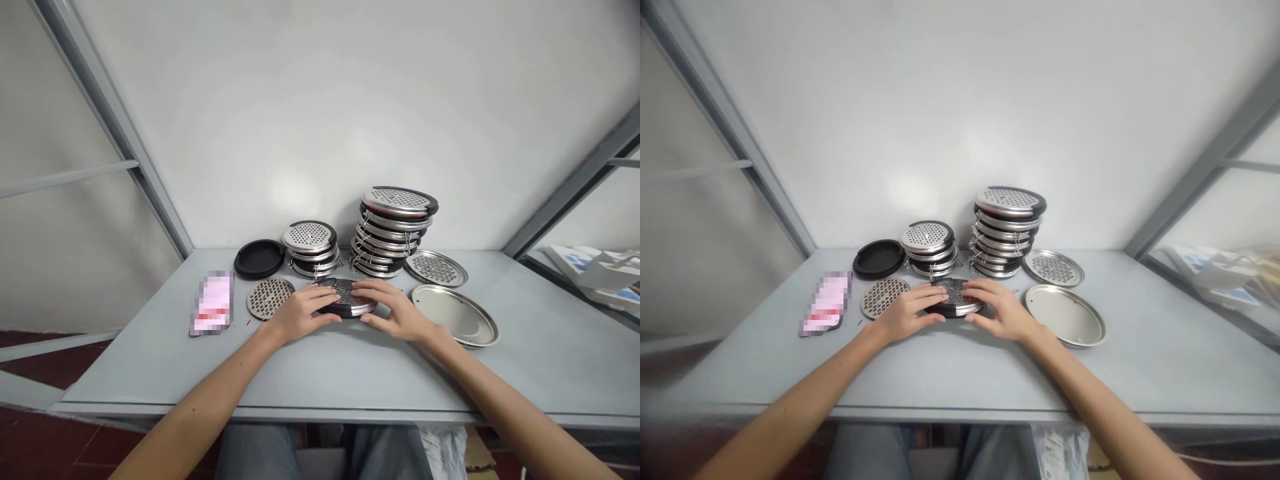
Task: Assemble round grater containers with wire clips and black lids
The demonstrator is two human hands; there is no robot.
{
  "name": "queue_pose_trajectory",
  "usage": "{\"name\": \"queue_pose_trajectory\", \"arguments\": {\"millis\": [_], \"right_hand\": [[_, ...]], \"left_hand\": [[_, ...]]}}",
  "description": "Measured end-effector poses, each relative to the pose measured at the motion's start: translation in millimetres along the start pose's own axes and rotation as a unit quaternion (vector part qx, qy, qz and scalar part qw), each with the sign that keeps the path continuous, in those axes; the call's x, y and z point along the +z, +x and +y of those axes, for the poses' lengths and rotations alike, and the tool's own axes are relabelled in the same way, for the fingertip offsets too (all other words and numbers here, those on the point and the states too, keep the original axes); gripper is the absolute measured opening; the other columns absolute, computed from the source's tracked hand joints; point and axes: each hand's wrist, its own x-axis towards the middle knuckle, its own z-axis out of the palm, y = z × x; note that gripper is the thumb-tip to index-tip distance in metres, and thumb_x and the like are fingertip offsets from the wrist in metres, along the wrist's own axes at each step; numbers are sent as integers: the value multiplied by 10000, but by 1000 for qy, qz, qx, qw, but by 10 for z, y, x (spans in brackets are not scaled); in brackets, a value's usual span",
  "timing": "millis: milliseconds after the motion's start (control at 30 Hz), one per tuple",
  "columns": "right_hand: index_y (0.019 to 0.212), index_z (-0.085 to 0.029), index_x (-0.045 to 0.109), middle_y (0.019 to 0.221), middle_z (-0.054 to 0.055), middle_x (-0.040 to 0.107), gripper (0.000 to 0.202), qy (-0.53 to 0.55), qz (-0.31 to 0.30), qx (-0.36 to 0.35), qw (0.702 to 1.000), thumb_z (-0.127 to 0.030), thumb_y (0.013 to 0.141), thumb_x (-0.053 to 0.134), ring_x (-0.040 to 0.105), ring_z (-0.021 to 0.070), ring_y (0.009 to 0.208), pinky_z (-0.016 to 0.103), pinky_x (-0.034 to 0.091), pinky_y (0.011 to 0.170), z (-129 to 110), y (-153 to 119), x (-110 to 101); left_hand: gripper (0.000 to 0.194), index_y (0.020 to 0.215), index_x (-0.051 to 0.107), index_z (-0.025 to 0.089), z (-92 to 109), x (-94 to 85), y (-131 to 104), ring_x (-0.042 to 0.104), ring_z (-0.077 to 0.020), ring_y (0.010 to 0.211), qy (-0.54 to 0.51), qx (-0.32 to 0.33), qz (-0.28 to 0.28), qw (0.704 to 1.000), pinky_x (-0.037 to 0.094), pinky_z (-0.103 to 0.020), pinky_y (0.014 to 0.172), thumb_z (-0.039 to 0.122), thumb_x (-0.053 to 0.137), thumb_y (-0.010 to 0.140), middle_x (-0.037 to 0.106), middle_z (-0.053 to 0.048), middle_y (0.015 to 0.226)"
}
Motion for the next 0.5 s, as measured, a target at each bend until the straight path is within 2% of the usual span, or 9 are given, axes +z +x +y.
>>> {"name": "queue_pose_trajectory", "arguments": {"millis": [100,233,367,500], "right_hand": [[1218,-207,625,1226,138,642,399,41,-20,-10,999,-393,866,606,593,278,1153,469,493,965,26,175,-16],[1144,-214,676,1112,104,707,320,103,29,16,994,-376,884,584,646,262,1068,430,525,915,13,245,46],[1135,-222,695,1136,99,705,317,130,28,42,990,-365,859,630,638,272,1099,454,509,953,-35,178,94],[1153,-236,691,1153,98,698,328,132,31,52,989,-377,863,626,635,276,1111,472,509,959,-45,141,85]], "left_hand": [[355,1185,629,182,-12,-9,-10,633,-220,1118,-32,-36,37,998,498,-400,997,387,592,897,691,-101,1159],[319,1163,629,181,-1,-26,-2,654,-210,1069,-53,-75,77,993,521,-374,958,352,600,896,694,-98,1142],[451,1207,606,195,37,-43,26,625,-228,1112,-46,-52,81,994,510,-400,976,383,704,809,663,-106,1189],[349,1167,634,204,50,-28,40,632,-217,1102,-29,-22,73,997,519,-399,963,364,652,857,671,-99,1169]]}}
